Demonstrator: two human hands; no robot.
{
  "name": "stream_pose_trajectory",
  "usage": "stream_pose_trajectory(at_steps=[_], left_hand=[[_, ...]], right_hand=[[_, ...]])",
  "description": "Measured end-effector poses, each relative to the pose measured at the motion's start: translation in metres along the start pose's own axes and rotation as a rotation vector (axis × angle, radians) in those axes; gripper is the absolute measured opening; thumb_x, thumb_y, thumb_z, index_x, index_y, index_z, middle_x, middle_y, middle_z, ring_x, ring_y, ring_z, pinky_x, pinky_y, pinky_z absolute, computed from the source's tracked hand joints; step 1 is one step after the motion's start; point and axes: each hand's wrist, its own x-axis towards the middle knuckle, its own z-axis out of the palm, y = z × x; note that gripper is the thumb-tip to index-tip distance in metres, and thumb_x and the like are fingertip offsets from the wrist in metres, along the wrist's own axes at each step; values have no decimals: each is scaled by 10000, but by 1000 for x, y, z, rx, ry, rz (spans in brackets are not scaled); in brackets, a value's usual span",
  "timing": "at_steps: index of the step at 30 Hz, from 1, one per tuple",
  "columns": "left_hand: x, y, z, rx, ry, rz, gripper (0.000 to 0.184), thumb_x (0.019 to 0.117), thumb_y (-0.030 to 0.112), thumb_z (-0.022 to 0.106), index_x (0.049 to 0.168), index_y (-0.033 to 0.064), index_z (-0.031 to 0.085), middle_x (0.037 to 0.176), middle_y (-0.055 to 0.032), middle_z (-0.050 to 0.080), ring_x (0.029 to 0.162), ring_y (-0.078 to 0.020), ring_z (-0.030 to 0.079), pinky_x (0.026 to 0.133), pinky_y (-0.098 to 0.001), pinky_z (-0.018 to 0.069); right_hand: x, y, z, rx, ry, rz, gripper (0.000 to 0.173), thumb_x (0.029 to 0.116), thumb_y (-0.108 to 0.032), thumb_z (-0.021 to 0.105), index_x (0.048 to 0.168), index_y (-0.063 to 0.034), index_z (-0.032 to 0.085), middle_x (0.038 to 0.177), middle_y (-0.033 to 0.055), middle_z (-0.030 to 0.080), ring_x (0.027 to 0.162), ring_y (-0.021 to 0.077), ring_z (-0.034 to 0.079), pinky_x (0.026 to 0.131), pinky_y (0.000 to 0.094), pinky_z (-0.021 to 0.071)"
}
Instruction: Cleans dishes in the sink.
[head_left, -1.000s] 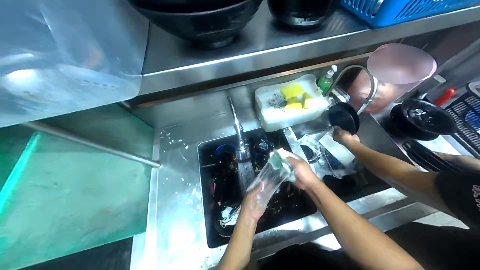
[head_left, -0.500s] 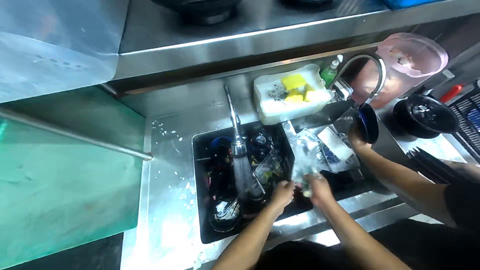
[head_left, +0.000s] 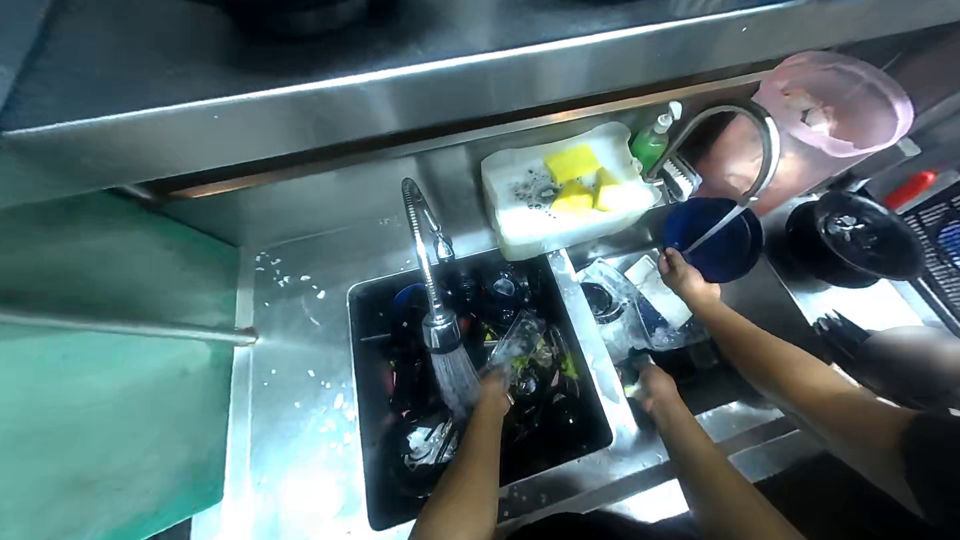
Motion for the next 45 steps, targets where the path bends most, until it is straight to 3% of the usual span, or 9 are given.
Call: stream_pose_trajectory(at_steps=[4, 10, 13, 17, 24, 34, 36, 40, 45], left_hand=[[-16, 6, -4, -86, -90, 19, 441, 950, -47, 581, 1381, 16, 509, 1179, -204, 611, 950, -281, 625, 794, -440, 557], [-77, 29, -54, -277, -200, 162, 460, 870, -77, 486, 1320, 2, 534, 1093, -187, 637, 907, -276, 647, 750, -453, 575], [-96, 38, -67, -461, -344, 165, 274, 1032, 115, 428, 1259, 31, 556, 1061, -171, 677, 915, -267, 673, 798, -457, 576], [-136, 65, -78, -488, -432, 238, 646, 1080, 589, 240, 1350, 114, 585, 1175, -119, 707, 1043, -219, 695, 858, -400, 585], [-121, 43, -103, -444, -589, 281, 531, 1033, 10, 426, 1557, 72, 366, 1447, -206, 558, 1231, -326, 619, 1008, -475, 541], [-122, 50, -60, -449, -614, 140, 607, 1102, 520, 263, 1412, 66, 520, 1203, -174, 685, 1060, -280, 685, 904, -450, 575], [-125, 44, -60, -429, -580, 136, 414, 1117, 332, 367, 1376, 61, 543, 1166, -151, 686, 1038, -254, 684, 896, -430, 581], [-126, 37, -68, -363, -612, 210, 606, 955, -100, 444, 1541, 47, 395, 1432, -230, 567, 1234, -363, 621, 999, -511, 552], [-122, 48, -83, -288, -573, 173, 556, 977, -59, 504, 1519, 42, 434, 1386, -229, 599, 1174, -357, 654, 961, -508, 575]], right_hand=[[-10, -7, 5, -235, -11, -325, 314, 1050, -149, 537, 1333, -12, 522, 910, 190, 678, 696, 271, 684, 605, 442, 597], [-108, -7, 49, -881, -316, -782, 489, 1060, -289, 527, 1497, -72, 486, 1383, 209, 597, 1237, 345, 608, 1043, 573, 495], [-153, 33, 105, -1091, -553, -914, 492, 1046, -333, 535, 1484, -110, 532, 1444, 203, 559, 1319, 377, 549, 1105, 576, 454], [-211, 81, 145, -1299, -817, -1034, 499, 1037, -299, 491, 1485, -83, 532, 1540, 177, 496, 1439, 348, 453, 1203, 533, 344], [-136, 59, 118, -1492, -581, -1070, 435, 1040, -196, 483, 1451, -85, 572, 1459, 232, 556, 1346, 424, 533, 1129, 588, 423], [-240, 42, 99, -1202, -613, -1430, 385, 1015, -235, 513, 1182, 58, 701, 1136, 276, 710, 1095, 405, 684, 1032, 499, 510], [-340, -49, 103, -1671, -678, -660, 424, 1102, -60, 394, 1510, 46, 437, 1565, 228, 447, 1479, 333, 399, 1225, 417, 271], [-127, 26, 113, -1132, -424, -1372, 381, 1002, -112, 553, 1368, -95, 658, 1427, 177, 606, 1355, 388, 536, 1150, 579, 407], [-113, -15, 116, -823, -682, -673, 412, 1068, -164, 479, 1474, -195, 544, 1348, 99, 647, 1132, 248, 654, 934, 477, 551]])
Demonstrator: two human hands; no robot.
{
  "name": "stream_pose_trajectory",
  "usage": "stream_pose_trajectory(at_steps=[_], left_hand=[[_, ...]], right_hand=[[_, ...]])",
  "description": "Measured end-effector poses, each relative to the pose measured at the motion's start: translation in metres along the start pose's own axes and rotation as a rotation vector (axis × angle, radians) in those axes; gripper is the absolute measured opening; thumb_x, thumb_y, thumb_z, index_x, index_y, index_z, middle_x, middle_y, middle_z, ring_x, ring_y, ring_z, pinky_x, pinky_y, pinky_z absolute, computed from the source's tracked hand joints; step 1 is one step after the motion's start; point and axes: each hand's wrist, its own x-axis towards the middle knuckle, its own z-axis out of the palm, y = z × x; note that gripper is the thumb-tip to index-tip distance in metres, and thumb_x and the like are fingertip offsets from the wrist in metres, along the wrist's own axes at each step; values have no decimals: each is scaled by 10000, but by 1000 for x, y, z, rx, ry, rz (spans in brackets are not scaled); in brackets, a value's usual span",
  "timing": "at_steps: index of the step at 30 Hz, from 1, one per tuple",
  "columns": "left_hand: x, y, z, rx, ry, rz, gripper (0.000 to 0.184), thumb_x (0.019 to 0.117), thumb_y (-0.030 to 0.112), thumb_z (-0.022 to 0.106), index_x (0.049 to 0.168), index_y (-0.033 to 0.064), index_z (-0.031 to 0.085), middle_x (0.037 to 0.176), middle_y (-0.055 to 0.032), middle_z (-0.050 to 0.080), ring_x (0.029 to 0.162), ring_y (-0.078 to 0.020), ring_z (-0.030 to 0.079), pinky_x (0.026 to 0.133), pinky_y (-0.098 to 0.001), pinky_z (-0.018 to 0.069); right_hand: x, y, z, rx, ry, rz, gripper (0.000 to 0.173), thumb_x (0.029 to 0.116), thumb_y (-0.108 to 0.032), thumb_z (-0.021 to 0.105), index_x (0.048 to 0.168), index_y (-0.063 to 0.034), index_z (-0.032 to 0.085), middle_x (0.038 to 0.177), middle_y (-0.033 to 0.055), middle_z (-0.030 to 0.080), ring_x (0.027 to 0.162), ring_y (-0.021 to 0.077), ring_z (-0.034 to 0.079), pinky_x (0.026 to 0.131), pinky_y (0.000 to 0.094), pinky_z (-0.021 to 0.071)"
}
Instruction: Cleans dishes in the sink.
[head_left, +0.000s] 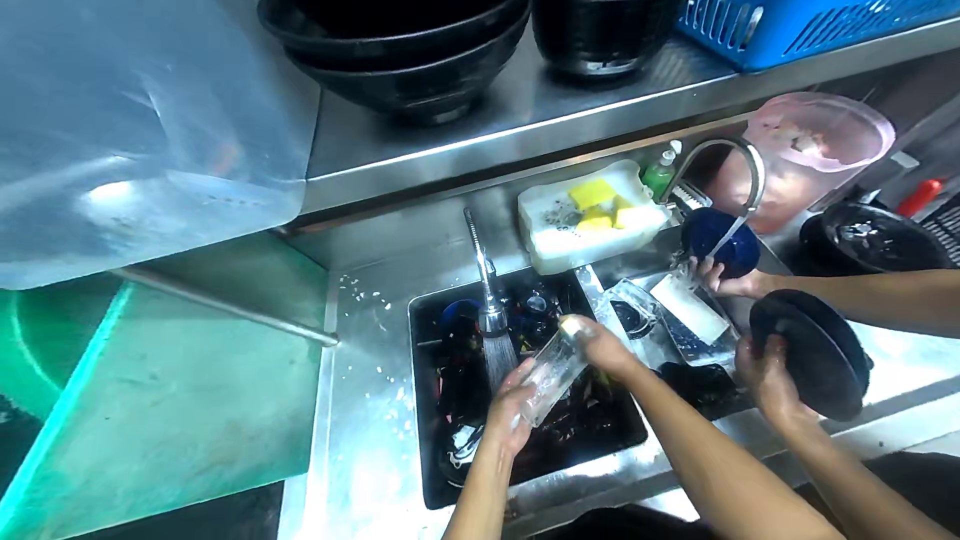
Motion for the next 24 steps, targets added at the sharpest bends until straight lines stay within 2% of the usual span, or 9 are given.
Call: stream_pose_trajectory(at_steps=[2, 6, 8, 13, 15, 17, 19, 21, 24], left_hand=[[5, -4, 3, 6, 94, -22, 412, 993, 11, 598, 1396, -14, 518, 1220, -230, 673, 1046, -333, 700, 887, -483, 608], [16, -31, 34, 71, 54, -67, 371, 1020, 173, 639, 1326, -28, 576, 1156, -215, 701, 1028, -304, 707, 905, -463, 605], [17, -45, 59, 216, 160, -44, 521, 969, 360, 719, 1359, 45, 575, 1197, -182, 687, 1070, -285, 685, 913, -471, 586], [41, -67, 73, 175, 481, -14, 761, 948, 704, 543, 1295, 30, 616, 1153, -206, 680, 1046, -319, 670, 895, -529, 572], [42, -70, 74, 273, 491, -65, 692, 1018, 620, 493, 1290, -8, 598, 1144, -244, 664, 1033, -351, 659, 887, -543, 556], [35, -60, 71, 568, 318, -107, 592, 1066, 453, 511, 1395, -39, 484, 1226, -272, 628, 1124, -371, 631, 979, -545, 519], [29, -42, 59, 946, 218, -8, 493, 1026, 401, 608, 1290, -15, 590, 1134, -190, 685, 1048, -300, 669, 945, -496, 541], [25, -17, 31, 1448, 367, 150, 486, 957, 432, 668, 1327, 118, 641, 1306, -158, 648, 1231, -332, 604, 1049, -567, 485], [39, -6, -37, 1823, 596, 242, 668, 851, 323, 758, 1470, 179, 552, 1551, -270, 408, 1432, -493, 365, 1116, -700, 315]], right_hand=[[-9, -1, -9, 530, -65, 79, 401, 1038, -181, 437, 1405, -175, 597, 1278, 75, 696, 992, 213, 691, 773, 416, 578], [-32, -1, 13, 1193, -191, 87, 442, 1077, -345, 295, 1291, -132, 618, 1191, 113, 707, 1050, 240, 692, 874, 438, 595], [-43, 1, 34, 1222, -15, 224, 500, 1096, -493, 259, 1166, -153, 619, 977, 81, 718, 890, 203, 702, 765, 429, 607], [-58, 20, 74, 766, 80, 195, 489, 1094, -452, 401, 1424, -116, 532, 1162, 123, 700, 1023, 231, 690, 858, 451, 593], [-58, 29, 75, 658, 167, 227, 439, 1030, -284, 603, 1402, -63, 530, 1034, 158, 702, 867, 252, 699, 737, 446, 602], [-52, 35, 56, 706, 309, 303, 298, 999, -123, 602, 1272, -9, 570, 936, 171, 688, 763, 253, 681, 653, 443, 589], [-48, 43, 25, 840, 442, 364, 249, 1013, -75, 535, 1247, 11, 541, 931, 180, 666, 724, 250, 674, 621, 425, 600], [-46, 61, -11, 965, 554, 403, 267, 1025, -109, 499, 1270, -2, 512, 953, 186, 649, 720, 256, 665, 611, 427, 597], [-44, 99, -52, 1013, 729, 419, 248, 1021, -140, 487, 1226, -1, 513, 885, 186, 626, 652, 255, 636, 558, 427, 576]])
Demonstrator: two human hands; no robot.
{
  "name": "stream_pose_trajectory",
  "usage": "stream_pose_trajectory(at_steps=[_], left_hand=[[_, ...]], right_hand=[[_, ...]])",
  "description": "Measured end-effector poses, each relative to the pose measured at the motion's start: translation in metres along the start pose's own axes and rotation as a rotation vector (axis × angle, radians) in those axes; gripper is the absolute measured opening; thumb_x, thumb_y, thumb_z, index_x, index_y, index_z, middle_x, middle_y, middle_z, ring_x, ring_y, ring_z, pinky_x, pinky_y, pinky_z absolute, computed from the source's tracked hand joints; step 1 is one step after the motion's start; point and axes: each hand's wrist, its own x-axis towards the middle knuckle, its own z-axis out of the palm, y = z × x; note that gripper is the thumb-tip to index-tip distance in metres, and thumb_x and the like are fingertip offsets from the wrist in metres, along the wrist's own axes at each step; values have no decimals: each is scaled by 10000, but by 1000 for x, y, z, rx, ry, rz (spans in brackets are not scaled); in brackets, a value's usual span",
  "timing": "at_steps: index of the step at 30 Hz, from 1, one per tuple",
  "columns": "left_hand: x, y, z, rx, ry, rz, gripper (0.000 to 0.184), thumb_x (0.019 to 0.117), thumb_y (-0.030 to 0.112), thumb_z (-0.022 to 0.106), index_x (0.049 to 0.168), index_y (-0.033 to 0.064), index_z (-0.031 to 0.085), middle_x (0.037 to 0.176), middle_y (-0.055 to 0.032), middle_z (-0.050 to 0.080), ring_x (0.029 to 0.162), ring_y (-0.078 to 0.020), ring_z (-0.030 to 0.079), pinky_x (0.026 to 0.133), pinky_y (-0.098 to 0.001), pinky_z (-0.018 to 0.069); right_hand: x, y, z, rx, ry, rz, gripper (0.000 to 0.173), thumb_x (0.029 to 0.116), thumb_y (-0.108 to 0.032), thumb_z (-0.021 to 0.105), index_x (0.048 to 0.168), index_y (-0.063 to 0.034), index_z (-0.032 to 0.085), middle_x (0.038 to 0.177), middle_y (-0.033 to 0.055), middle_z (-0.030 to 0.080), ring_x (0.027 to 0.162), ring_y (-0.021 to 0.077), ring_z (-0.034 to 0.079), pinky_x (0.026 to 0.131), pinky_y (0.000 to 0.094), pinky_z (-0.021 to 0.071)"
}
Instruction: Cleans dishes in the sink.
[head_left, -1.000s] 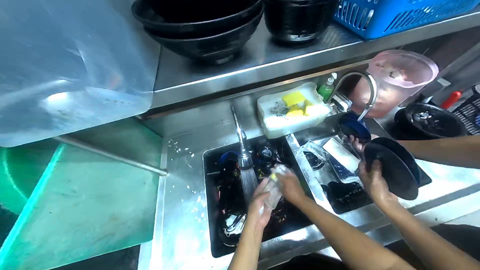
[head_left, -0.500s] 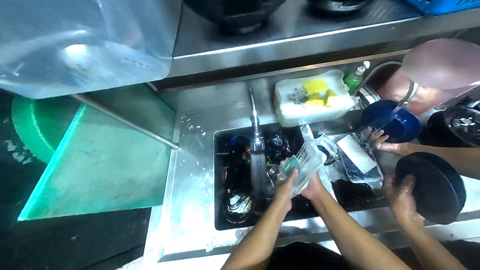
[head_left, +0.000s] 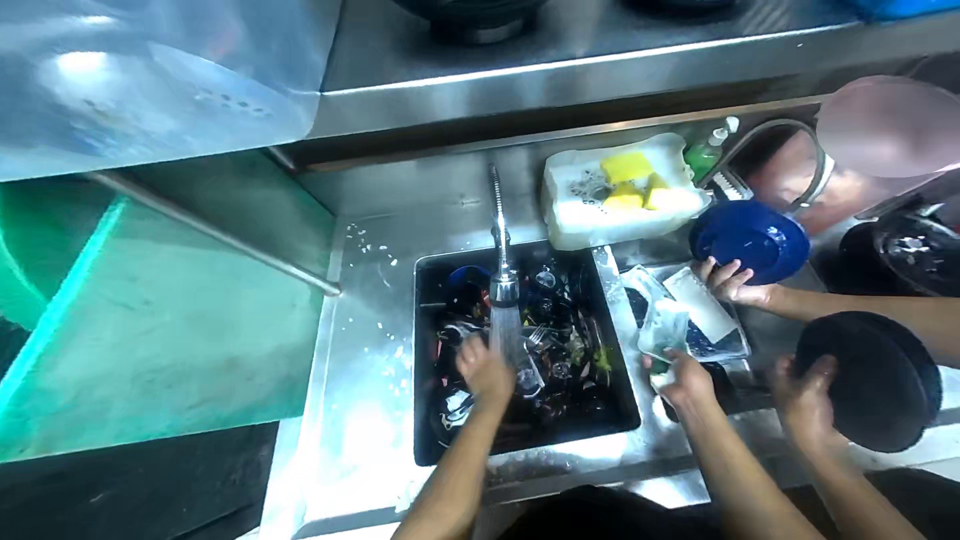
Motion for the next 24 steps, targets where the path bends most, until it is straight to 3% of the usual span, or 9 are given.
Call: stream_pose_trajectory(at_steps=[1, 3, 6, 9, 11, 14, 16, 19, 24], left_hand=[[6, -13, 7, 57, -62, -30, 722, 839, 316, 779, 1502, 212, 514, 1587, -268, 353, 1444, -504, 343, 1109, -700, 335], [10, -25, 16, 147, -182, -53, 753, 860, 293, 762, 1545, 258, 452, 1586, -247, 362, 1367, -493, 450, 1027, -642, 465], [11, -26, 5, 121, -191, -50, 639, 903, 301, 701, 1510, 247, 506, 1511, -213, 463, 1281, -428, 556, 984, -582, 526], [6, -34, -31, -149, -31, -92, 552, 875, 352, 763, 1383, 185, 628, 1416, -201, 554, 1243, -388, 596, 981, -578, 539], [0, -45, -51, -413, 117, -148, 498, 837, 275, 791, 1305, 152, 671, 1338, -194, 598, 1228, -369, 597, 983, -592, 525], [-9, -55, -66, -924, 203, -310, 430, 898, 156, 706, 1313, 94, 614, 1203, -175, 649, 1062, -298, 650, 833, -530, 563], [-15, -52, -69, -1245, 73, -506, 429, 999, 165, 594, 1414, 103, 503, 1218, -213, 608, 989, -346, 648, 724, -529, 572], [-27, -40, -61, -1381, -166, -696, 446, 1020, 209, 546, 1453, 142, 463, 1334, -231, 562, 1082, -399, 627, 771, -562, 571], [-44, -10, -68, -1444, -194, -579, 442, 1036, 167, 486, 1477, 168, 450, 1358, -219, 548, 1099, -391, 625, 778, -564, 572]], right_hand=[[12, -3, -9, 14, 49, -13, 246, 1014, -119, 490, 1228, 1, 510, 882, 183, 612, 644, 252, 624, 551, 421, 569], [34, 1, -27, 32, 129, 15, 216, 1000, -95, 489, 1197, -10, 507, 850, 167, 588, 608, 233, 586, 522, 400, 540], [50, 12, -42, 23, 163, 125, 167, 996, -119, 491, 1133, -24, 513, 826, 155, 571, 597, 232, 555, 496, 391, 499], [57, 20, -52, 27, 108, 181, 269, 1047, -245, 481, 1208, -38, 537, 950, 156, 616, 772, 248, 617, 635, 438, 545], [72, 25, -61, 93, 46, 164, 372, 1085, -343, 432, 1242, -25, 544, 1002, 181, 643, 842, 272, 655, 711, 480, 580], [51, 14, -44, 82, 82, 66, 362, 1092, -332, 395, 1205, -16, 534, 882, 183, 620, 683, 268, 627, 588, 457, 563], [37, 6, -34, -51, 75, -71, 301, 1090, -264, 428, 1194, 1, 524, 802, 165, 629, 592, 248, 623, 527, 419, 566], [18, -11, -22, -227, 38, -249, 321, 1061, -214, 516, 1297, 2, 516, 886, 168, 662, 664, 257, 667, 593, 438, 595], [-22, -43, -4, -377, -57, -363, 415, 1045, -253, 564, 1410, -67, 498, 1065, 164, 685, 833, 270, 704, 722, 473, 608]])
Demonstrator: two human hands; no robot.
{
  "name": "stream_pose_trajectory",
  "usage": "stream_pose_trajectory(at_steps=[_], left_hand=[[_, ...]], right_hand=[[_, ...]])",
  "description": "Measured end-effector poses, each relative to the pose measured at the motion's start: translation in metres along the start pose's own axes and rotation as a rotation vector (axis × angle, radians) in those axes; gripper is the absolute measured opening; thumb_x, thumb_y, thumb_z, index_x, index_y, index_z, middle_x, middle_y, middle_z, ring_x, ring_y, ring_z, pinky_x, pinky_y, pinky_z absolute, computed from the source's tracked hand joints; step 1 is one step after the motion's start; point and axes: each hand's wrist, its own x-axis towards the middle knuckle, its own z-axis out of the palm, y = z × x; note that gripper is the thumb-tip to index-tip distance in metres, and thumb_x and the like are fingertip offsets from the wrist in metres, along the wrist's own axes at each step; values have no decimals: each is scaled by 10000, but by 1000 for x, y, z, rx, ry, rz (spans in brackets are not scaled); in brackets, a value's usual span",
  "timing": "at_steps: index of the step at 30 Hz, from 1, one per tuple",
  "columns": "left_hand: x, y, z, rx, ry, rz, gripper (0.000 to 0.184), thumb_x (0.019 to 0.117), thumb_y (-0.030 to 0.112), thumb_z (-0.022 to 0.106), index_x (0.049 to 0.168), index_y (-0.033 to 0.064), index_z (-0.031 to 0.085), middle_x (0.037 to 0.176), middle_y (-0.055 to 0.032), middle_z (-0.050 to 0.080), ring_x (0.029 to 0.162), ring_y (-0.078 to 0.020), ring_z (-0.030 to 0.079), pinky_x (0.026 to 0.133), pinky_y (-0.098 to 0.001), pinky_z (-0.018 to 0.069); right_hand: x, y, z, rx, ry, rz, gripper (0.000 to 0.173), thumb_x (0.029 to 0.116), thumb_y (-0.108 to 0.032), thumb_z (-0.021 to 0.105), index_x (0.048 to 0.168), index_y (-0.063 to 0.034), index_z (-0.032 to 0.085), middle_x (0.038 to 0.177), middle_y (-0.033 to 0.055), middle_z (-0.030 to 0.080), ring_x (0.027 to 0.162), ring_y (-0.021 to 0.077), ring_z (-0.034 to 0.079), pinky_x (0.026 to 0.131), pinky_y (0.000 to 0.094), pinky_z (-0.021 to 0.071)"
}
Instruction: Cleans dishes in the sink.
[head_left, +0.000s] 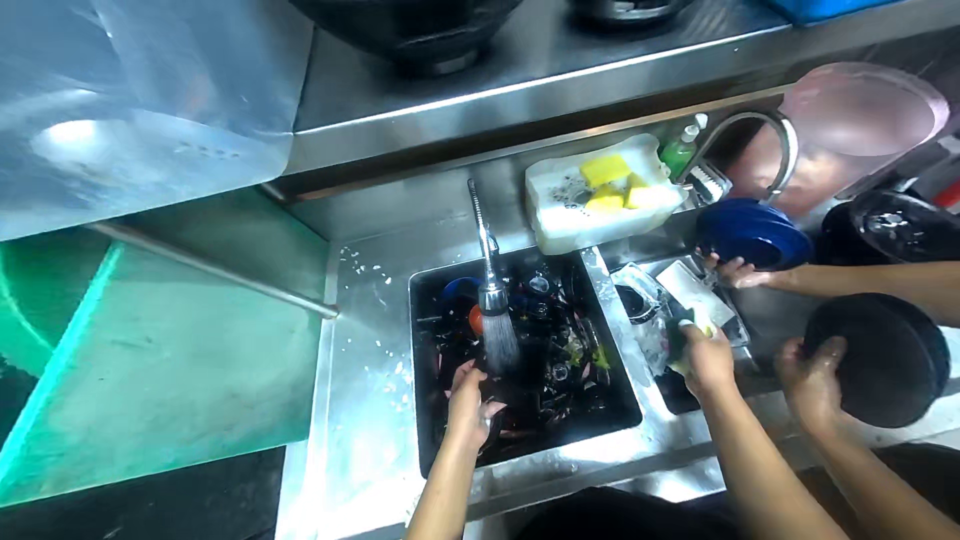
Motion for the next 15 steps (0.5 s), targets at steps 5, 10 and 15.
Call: stream_pose_trajectory(at_steps=[5, 10, 15], left_hand=[[3, -47, 21, -12, 79, -157, 469, 1089, 302, 438, 1525, 146, 371, 1435, -240, 492, 1167, -428, 603, 816, -605, 578], [-9, -70, 18, -171, -26, -180, 480, 1073, 173, 424, 1547, 186, 349, 1441, -237, 486, 1155, -436, 615, 811, -623, 581], [1, -90, -9, -8, -308, -55, 652, 1031, 23, 417, 1614, 175, 165, 1310, -297, 573, 943, -402, 720, 776, -537, 630]], right_hand=[[-40, 6, 23, -268, -207, -26, 438, 1027, -241, 595, 1420, -70, 504, 1020, 193, 684, 795, 301, 688, 685, 504, 590], [-88, 36, 68, -480, -607, 107, 615, 978, -438, 655, 1443, -70, 489, 1130, 164, 674, 917, 263, 689, 790, 467, 594], [-108, 37, 98, -499, -616, 2, 824, 825, -305, 828, 1503, -93, 410, 1262, 179, 622, 1069, 266, 657, 883, 465, 572]])
